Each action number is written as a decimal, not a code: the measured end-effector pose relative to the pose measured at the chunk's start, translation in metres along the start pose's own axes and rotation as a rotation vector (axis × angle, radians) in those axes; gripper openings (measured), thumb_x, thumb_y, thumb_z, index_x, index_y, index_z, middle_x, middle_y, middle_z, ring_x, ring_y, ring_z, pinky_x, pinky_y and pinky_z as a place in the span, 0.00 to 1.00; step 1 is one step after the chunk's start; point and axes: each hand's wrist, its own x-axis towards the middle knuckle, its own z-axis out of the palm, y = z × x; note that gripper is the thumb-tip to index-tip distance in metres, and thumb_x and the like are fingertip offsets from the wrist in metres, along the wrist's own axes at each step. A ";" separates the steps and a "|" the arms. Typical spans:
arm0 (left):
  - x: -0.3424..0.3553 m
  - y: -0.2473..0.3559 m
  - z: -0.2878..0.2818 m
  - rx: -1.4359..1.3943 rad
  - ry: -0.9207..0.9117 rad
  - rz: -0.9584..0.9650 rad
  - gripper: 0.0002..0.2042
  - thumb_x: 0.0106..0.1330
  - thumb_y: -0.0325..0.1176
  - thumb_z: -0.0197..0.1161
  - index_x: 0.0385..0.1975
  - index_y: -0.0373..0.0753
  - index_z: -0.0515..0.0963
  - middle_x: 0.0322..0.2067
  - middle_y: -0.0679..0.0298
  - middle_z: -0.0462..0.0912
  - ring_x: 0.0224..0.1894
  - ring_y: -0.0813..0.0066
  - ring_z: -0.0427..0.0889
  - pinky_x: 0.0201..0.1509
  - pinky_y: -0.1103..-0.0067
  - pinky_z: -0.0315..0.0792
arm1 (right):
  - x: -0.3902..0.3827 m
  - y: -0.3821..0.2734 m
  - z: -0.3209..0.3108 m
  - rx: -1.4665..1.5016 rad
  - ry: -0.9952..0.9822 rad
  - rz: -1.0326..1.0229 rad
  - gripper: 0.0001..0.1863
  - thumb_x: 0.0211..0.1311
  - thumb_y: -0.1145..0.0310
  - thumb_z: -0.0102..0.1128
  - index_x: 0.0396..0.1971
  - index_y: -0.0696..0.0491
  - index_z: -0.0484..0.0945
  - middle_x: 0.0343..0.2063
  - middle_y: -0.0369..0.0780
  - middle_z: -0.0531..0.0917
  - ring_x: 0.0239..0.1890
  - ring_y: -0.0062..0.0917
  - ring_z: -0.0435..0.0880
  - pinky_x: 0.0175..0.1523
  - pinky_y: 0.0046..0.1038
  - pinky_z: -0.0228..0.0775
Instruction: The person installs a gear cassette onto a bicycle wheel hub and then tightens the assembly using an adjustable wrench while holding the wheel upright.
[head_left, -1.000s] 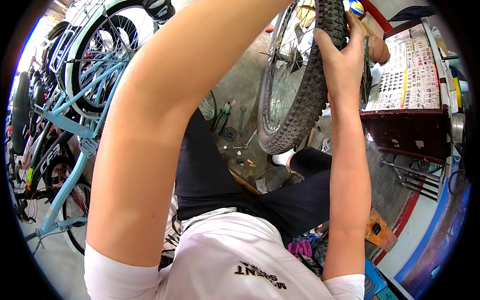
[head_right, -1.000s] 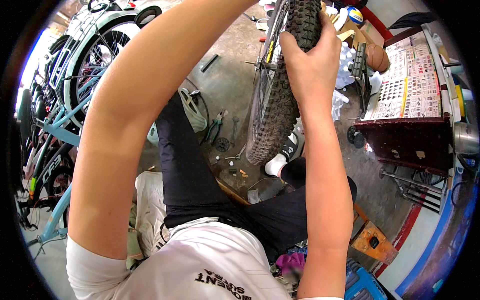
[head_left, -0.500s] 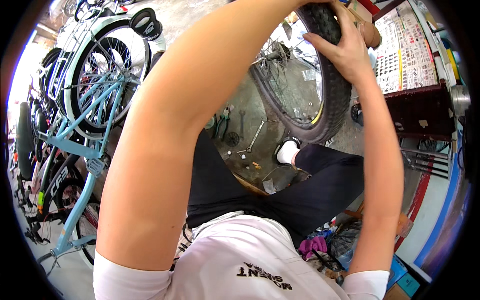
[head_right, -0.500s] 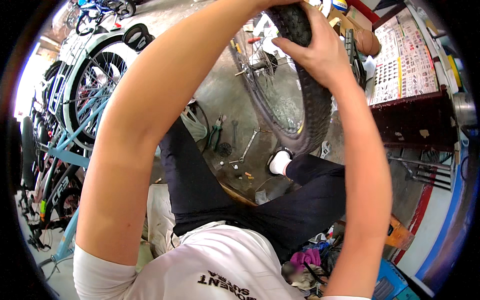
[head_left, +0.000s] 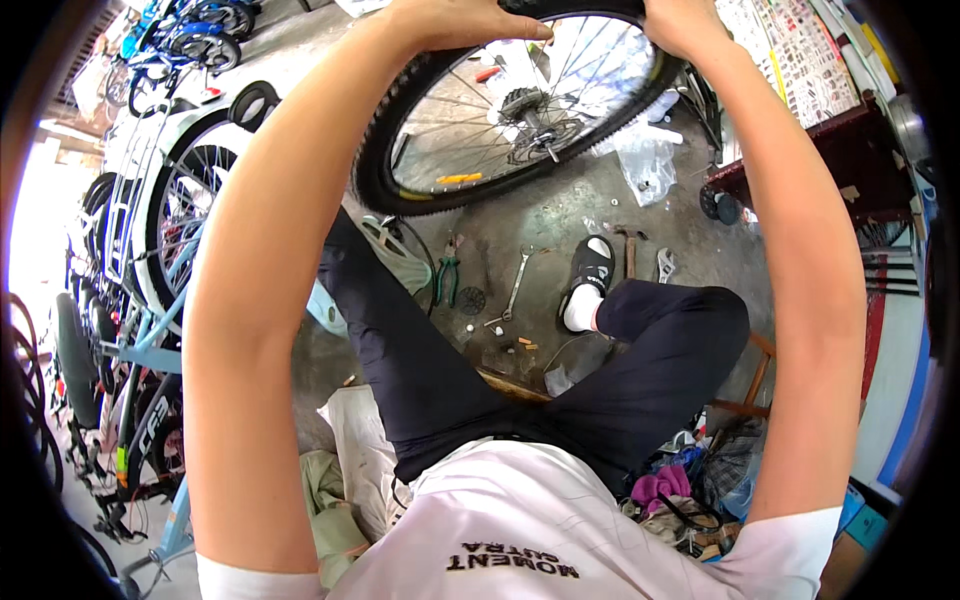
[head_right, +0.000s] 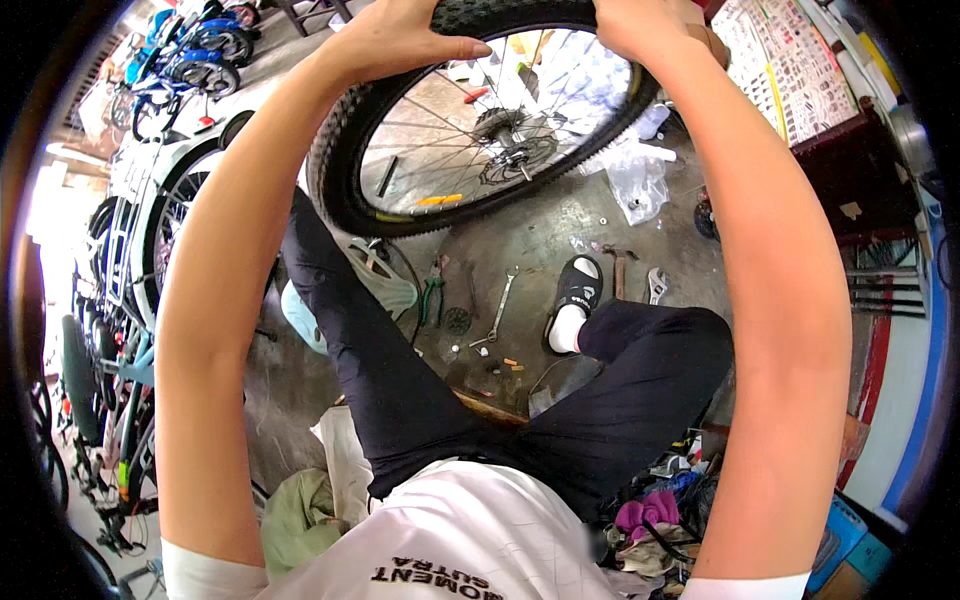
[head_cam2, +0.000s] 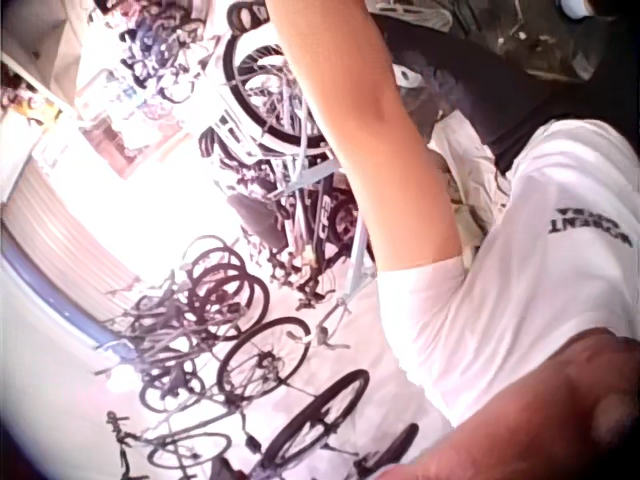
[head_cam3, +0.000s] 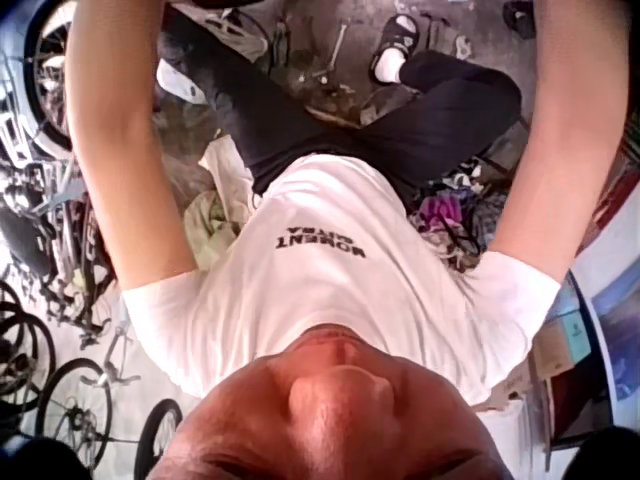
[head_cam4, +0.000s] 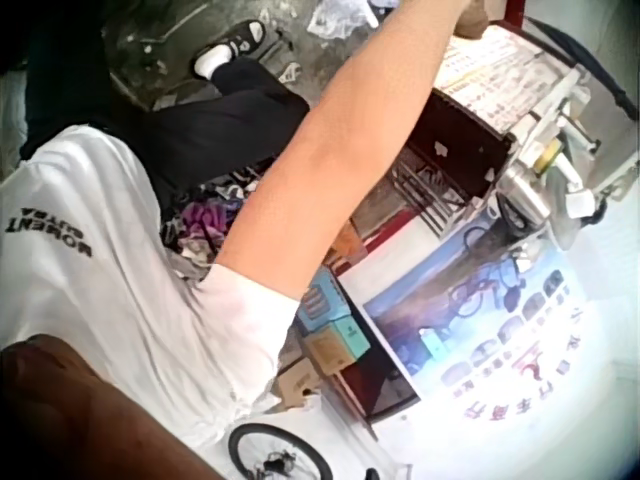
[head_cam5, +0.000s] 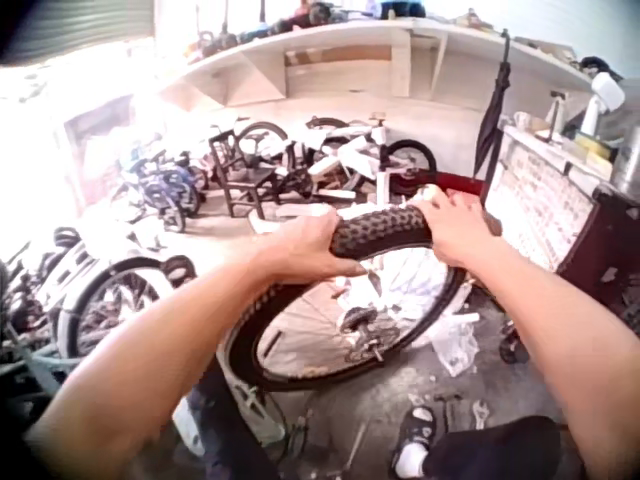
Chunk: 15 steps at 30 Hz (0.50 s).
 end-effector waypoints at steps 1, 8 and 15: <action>-0.003 0.007 -0.005 -0.014 -0.065 -0.038 0.38 0.53 0.61 0.75 0.46 0.28 0.76 0.39 0.41 0.85 0.44 0.45 0.86 0.50 0.60 0.77 | 0.003 -0.001 0.007 0.017 0.030 0.022 0.33 0.58 0.69 0.64 0.66 0.39 0.70 0.66 0.46 0.69 0.66 0.49 0.70 0.71 0.54 0.59; -0.031 0.059 0.004 -0.133 0.046 -0.234 0.34 0.58 0.58 0.70 0.47 0.27 0.78 0.39 0.40 0.86 0.41 0.48 0.86 0.48 0.63 0.78 | 0.021 0.005 0.006 0.202 -0.087 -0.042 0.34 0.63 0.69 0.60 0.70 0.34 0.63 0.63 0.50 0.74 0.60 0.50 0.79 0.62 0.48 0.73; -0.054 0.068 0.056 -0.184 0.388 -0.250 0.35 0.57 0.58 0.72 0.43 0.25 0.74 0.35 0.38 0.86 0.41 0.38 0.87 0.49 0.56 0.80 | 0.028 -0.010 0.022 0.335 0.047 -0.134 0.38 0.55 0.70 0.67 0.67 0.41 0.64 0.63 0.46 0.72 0.53 0.50 0.82 0.53 0.49 0.78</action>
